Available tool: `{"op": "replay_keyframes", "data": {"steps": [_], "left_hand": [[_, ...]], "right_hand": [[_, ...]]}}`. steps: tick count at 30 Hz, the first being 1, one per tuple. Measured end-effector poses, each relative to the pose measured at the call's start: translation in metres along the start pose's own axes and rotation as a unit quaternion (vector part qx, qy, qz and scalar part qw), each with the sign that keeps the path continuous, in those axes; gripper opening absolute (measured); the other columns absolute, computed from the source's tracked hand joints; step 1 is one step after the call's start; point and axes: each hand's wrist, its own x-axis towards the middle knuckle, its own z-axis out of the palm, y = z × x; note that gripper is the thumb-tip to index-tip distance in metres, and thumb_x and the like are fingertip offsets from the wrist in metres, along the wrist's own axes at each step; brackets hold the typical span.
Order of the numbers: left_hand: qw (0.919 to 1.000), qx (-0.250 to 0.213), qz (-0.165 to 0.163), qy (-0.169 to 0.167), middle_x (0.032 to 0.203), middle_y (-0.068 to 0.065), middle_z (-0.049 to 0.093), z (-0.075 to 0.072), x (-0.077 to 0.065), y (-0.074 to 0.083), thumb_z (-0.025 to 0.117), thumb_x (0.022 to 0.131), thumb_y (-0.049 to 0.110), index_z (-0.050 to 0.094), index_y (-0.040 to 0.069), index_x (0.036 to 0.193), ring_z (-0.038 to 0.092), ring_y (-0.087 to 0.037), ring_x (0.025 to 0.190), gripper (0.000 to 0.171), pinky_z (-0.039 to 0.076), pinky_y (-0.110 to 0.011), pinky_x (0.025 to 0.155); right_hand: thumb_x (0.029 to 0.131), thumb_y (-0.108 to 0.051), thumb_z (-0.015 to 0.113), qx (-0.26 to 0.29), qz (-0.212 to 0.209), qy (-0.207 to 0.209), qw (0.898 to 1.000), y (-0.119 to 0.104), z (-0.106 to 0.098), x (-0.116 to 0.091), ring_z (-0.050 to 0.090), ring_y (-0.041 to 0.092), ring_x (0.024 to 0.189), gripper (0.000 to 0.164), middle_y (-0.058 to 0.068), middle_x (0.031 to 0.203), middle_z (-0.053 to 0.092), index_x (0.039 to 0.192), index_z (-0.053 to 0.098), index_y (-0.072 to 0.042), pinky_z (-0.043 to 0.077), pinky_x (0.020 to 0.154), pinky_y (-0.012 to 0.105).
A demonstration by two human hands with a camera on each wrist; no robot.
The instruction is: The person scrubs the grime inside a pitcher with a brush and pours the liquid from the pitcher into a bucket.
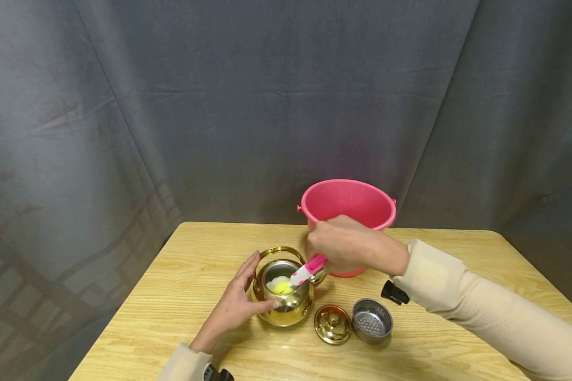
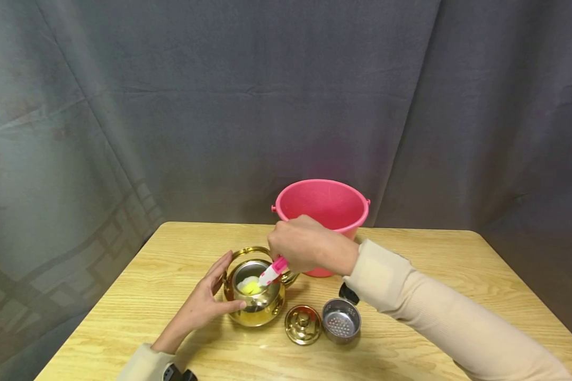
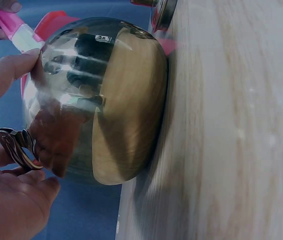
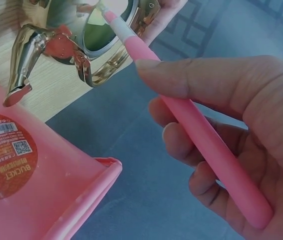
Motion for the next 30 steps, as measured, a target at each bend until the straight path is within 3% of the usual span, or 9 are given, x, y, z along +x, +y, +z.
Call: {"op": "replay_keyframes", "data": {"steps": [10,20,30], "left_hand": [[1.0000,-0.007,-0.001,0.000,0.159,-0.004,0.017,0.000,0.001,0.000,0.090,0.067,0.023,0.023,0.004,0.153,0.020,-0.029,0.142,0.111,0.022,-0.044,0.113],[1.0000,-0.005,-0.008,-0.002,0.159,-0.003,0.016,0.000,0.001,0.000,0.090,0.067,0.024,0.023,0.007,0.154,0.020,-0.029,0.142,0.111,0.022,-0.044,0.113],[1.0000,-0.002,-0.007,-0.002,0.159,-0.003,0.017,0.000,0.000,0.000,0.089,0.068,0.024,0.023,0.005,0.153,0.020,-0.028,0.142,0.109,0.021,-0.045,0.113]], "right_hand": [[0.071,0.007,0.069,-0.004,0.008,-0.008,1.000,0.001,-0.002,0.002,0.042,0.011,0.052,0.039,-0.010,0.057,0.043,0.056,0.050,-0.024,0.043,0.046,0.022],[0.074,-0.002,0.078,0.014,0.023,-0.072,0.997,0.009,-0.008,0.007,0.046,0.011,0.060,0.030,-0.011,0.059,0.047,0.062,0.062,-0.025,0.045,0.049,0.025],[0.075,-0.002,0.079,0.014,0.022,-0.095,0.995,0.014,-0.008,0.008,0.047,0.011,0.059,0.030,-0.012,0.059,0.049,0.063,0.062,-0.024,0.045,0.050,0.025]]}}
